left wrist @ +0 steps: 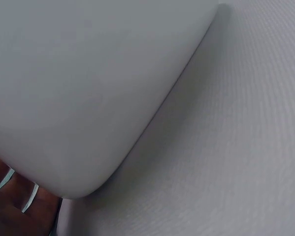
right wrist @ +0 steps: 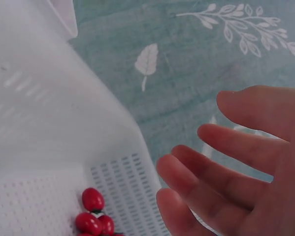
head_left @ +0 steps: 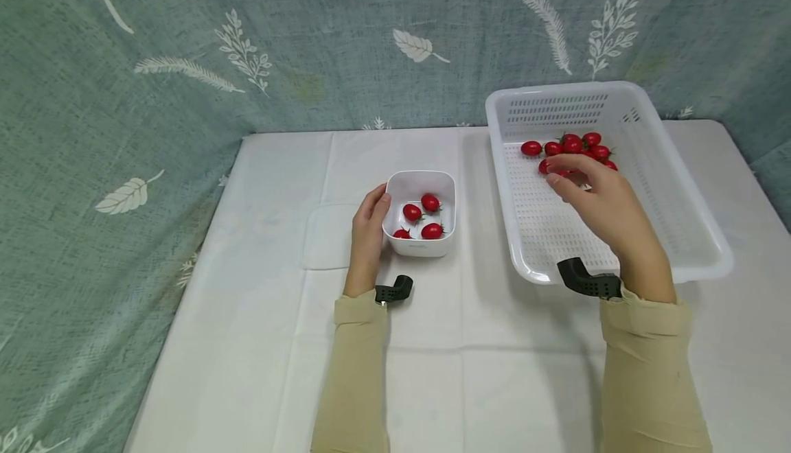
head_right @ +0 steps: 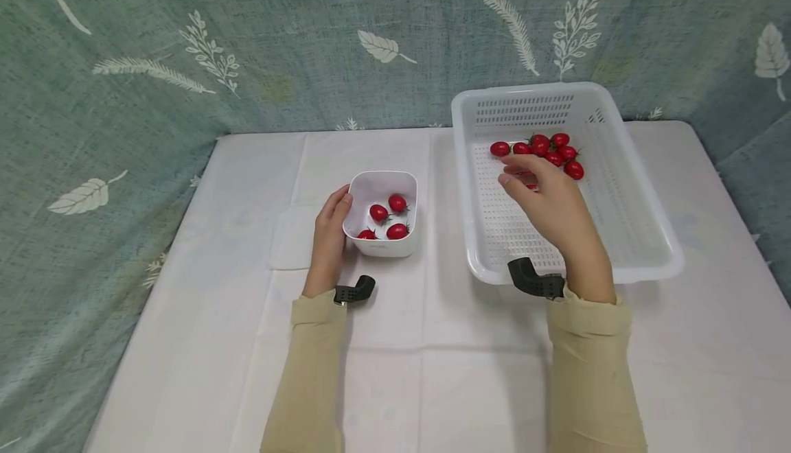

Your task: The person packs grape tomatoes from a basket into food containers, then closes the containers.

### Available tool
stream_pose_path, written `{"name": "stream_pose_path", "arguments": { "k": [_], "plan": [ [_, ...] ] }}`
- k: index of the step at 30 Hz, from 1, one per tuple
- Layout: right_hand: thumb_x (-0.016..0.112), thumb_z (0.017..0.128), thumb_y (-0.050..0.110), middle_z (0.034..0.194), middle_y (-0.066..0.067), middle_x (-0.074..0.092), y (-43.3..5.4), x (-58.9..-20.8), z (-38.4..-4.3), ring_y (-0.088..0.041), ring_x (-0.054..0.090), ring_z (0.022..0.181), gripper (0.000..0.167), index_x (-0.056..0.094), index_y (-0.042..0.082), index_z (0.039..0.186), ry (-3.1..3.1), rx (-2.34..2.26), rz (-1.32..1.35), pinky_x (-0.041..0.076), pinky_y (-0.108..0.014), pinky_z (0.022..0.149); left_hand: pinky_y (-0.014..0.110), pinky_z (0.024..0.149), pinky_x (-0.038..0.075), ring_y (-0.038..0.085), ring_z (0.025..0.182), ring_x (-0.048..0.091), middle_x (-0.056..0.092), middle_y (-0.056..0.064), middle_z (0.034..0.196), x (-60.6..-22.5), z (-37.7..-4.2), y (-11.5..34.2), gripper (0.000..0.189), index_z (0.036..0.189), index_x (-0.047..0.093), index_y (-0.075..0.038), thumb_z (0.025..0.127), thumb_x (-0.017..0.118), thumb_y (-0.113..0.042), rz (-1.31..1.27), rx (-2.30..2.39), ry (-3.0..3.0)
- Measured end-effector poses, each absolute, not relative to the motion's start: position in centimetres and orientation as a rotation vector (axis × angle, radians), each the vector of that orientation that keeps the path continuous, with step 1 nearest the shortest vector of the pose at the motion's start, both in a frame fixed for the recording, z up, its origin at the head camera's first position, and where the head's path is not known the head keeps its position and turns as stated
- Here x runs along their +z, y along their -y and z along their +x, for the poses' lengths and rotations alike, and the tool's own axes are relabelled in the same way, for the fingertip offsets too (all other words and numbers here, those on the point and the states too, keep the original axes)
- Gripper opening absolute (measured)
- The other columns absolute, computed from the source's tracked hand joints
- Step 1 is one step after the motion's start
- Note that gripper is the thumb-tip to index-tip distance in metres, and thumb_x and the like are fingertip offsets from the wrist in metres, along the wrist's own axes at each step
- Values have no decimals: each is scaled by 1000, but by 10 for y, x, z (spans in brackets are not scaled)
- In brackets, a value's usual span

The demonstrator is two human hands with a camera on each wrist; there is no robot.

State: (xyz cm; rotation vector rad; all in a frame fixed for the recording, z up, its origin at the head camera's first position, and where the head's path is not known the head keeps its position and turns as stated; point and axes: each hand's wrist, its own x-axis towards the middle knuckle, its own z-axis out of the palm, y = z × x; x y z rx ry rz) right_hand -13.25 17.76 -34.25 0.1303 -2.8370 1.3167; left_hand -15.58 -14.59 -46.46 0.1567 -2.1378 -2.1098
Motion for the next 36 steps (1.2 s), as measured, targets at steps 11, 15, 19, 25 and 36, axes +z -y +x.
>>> {"name": "stream_pose_path", "arguments": {
  "k": [11,15,19,25,36],
  "plan": [
    [46,89,44,123,-12,49,-199,-349,-153,-27,51,98,50,48,11,127,2970,1262,141,40,-48,81,32,98,33,10,115,44,50,-4,126,-446,-144,141,39,125,52,-17,90,49,-36,171,-2109,2169],
    [46,89,46,123,-15,48,-207,-354,-160,-29,53,95,55,45,9,129,3026,1278,137,41,-47,80,31,98,33,8,114,44,51,-7,124,-455,-148,143,40,123,54,-22,89,51,-40,180,-2135,2156],
    [43,88,49,120,-17,49,-216,-358,-169,-31,53,92,60,43,7,130,3087,1251,129,41,-47,77,30,97,34,6,114,44,50,-12,123,-463,-153,144,41,122,54,-29,86,51,-49,182,-2116,2169],
    [44,89,48,118,-20,48,-224,-363,-186,-32,51,94,61,41,2,130,3174,1197,120,43,-49,78,31,97,34,5,114,44,50,-14,123,-463,-152,146,43,121,53,-31,84,50,-53,202,-2088,2177],
    [47,88,48,118,-25,46,-233,-370,-201,-37,50,97,66,38,-2,130,3298,1067,116,46,-48,78,31,97,33,7,114,43,50,-12,123,-463,-153,145,43,122,53,-29,84,51,-51,190,-2119,2159]
  ]
}}
